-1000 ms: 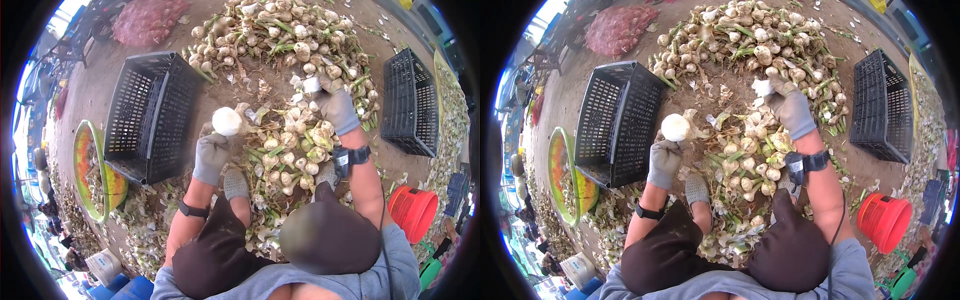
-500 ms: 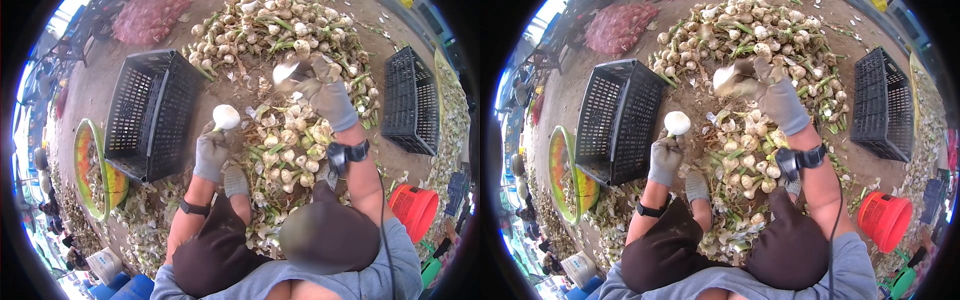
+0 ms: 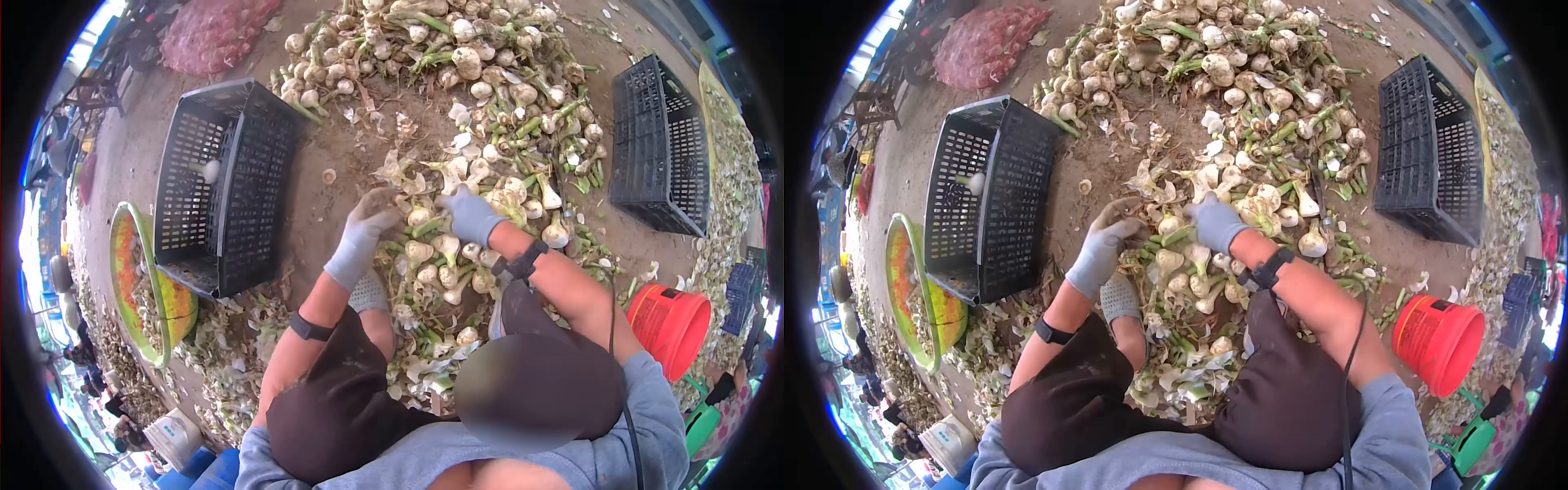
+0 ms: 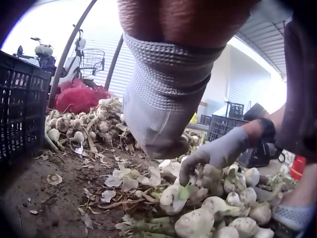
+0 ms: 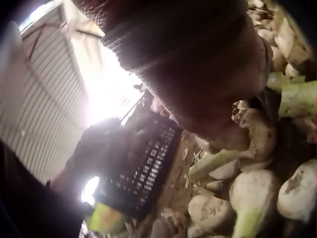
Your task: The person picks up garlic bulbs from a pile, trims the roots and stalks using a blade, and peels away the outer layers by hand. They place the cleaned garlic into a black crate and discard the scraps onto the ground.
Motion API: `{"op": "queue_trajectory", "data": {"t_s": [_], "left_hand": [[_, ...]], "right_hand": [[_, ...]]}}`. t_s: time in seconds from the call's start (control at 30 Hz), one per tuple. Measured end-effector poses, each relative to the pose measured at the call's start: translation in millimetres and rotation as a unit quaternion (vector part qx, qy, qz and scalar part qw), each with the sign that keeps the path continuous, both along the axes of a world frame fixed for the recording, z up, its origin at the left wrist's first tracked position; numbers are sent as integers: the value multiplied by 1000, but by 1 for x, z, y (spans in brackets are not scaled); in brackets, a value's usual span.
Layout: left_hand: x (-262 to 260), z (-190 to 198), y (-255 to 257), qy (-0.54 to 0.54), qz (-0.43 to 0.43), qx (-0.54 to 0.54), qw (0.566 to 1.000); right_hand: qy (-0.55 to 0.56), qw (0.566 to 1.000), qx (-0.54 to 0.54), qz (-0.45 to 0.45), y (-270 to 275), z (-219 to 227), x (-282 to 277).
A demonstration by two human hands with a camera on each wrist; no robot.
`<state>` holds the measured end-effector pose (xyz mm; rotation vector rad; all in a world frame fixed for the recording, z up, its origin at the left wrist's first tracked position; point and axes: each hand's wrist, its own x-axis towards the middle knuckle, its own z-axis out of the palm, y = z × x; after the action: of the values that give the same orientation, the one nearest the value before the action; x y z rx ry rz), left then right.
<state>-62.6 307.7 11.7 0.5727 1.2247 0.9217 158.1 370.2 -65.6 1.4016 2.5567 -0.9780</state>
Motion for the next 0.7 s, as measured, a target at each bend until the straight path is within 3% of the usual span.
{"op": "queue_trajectory", "data": {"t_s": [0.07, 0.27, 0.3, 0.33, 0.37, 0.4, 0.47, 0.5, 0.53, 0.57, 0.6, 0.63, 0.67, 0.7], "left_hand": [[0, -17, 10, 24, -7, -19, 1000], [6, -40, 12, 71, -30, -10, 997], [9, -47, 11, 85, -10, 53, 995], [11, -54, 11, 98, 9, 116, 988], [12, -52, 12, 100, 7, 118, 988], [14, -49, 13, 60, 47, 93, 993], [16, -52, 17, 15, 88, 70, 994], [13, -65, 18, 81, 50, 114, 989], [11, -77, 18, 148, 11, 155, 977], [11, -89, 17, 148, 12, 154, 977], [10, -99, 16, 119, -16, 101, 988], [10, -103, 16, 91, -43, 48, 994], [10, -101, 13, 94, -42, 48, 994], [13, -94, 10, 20, -20, -22, 999]], "right_hand": [[-89, 996, -18, -3, -6, 13, -10], [18, 997, 19, -68, 3, -6, 2], [153, 965, -143, -159, 9, -10, 5], [280, 880, -297, -241, 12, -15, 7], [410, 709, -433, -377, 9, -11, 6], [412, 708, -432, -377, 9, -6, 7], [515, 637, -472, -326, 12, 6, 13], [422, 726, -429, -333, 11, 19, 3], [420, 727, -429, -333, 8, 23, -5], [319, 887, -239, -233, 5, 25, -13], [193, 974, -30, -113, 3, 25, -17], [167, 985, 2, -32, 7, -22, -21], [170, 985, 3, -31, 5, -24, -24], [129, 990, -17, -51, 3, -22, -30]]}}
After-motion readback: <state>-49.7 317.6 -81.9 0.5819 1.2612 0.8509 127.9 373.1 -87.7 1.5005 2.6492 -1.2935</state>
